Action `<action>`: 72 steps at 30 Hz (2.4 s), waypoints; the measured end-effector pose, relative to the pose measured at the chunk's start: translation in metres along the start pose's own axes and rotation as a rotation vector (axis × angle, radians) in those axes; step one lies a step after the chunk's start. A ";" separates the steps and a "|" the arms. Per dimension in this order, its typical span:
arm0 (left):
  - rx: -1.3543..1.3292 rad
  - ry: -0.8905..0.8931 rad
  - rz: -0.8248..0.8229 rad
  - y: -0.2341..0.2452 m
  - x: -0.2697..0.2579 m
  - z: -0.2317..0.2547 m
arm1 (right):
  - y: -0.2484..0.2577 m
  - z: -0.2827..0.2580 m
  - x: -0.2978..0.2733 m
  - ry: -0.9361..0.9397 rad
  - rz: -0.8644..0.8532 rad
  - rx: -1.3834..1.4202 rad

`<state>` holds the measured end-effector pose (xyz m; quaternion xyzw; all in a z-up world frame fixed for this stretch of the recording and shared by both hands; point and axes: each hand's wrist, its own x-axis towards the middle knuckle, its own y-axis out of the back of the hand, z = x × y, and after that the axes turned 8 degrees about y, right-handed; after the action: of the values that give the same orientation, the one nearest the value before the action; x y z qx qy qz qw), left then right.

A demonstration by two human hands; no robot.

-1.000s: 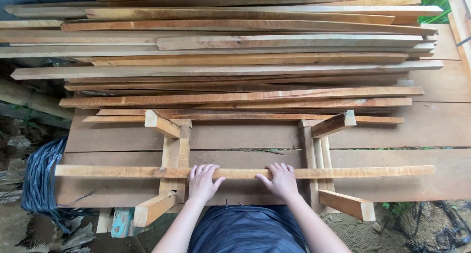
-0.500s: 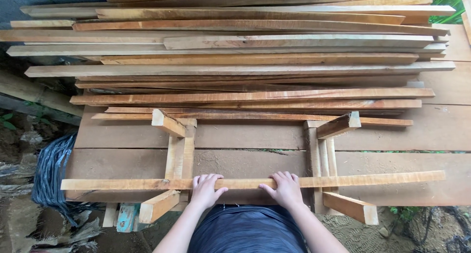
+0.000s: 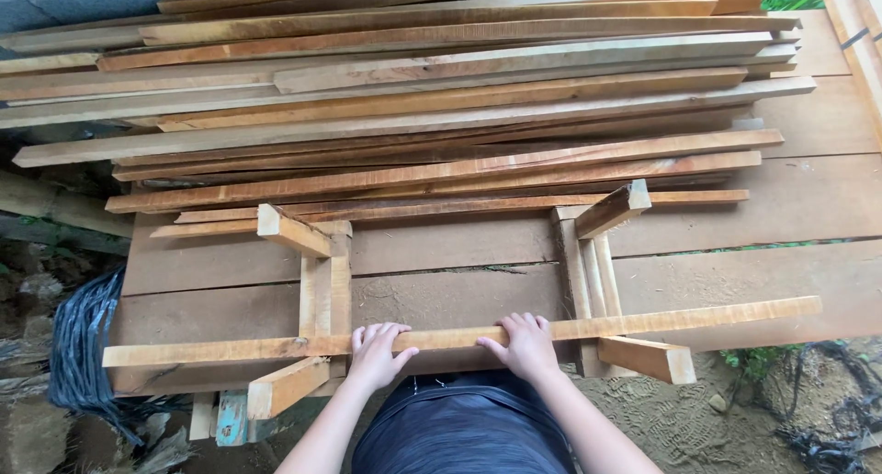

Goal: Bundling and tying long wooden planks together using plastic strapping by hand.

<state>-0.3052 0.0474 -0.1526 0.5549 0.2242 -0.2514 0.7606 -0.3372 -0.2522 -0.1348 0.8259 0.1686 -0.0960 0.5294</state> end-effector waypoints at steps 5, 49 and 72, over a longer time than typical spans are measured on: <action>0.003 -0.003 0.026 0.001 -0.003 0.001 | -0.002 -0.002 -0.002 -0.025 -0.021 0.011; -0.219 0.262 -0.466 0.045 0.132 0.048 | 0.028 -0.017 0.073 0.091 -0.344 0.224; -0.165 0.119 -0.627 -0.018 0.108 0.018 | 0.017 -0.002 0.083 -0.110 -0.571 0.209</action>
<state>-0.2323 0.0113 -0.2277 0.4088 0.4479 -0.4216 0.6741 -0.2538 -0.2425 -0.1479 0.7885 0.3542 -0.3025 0.4017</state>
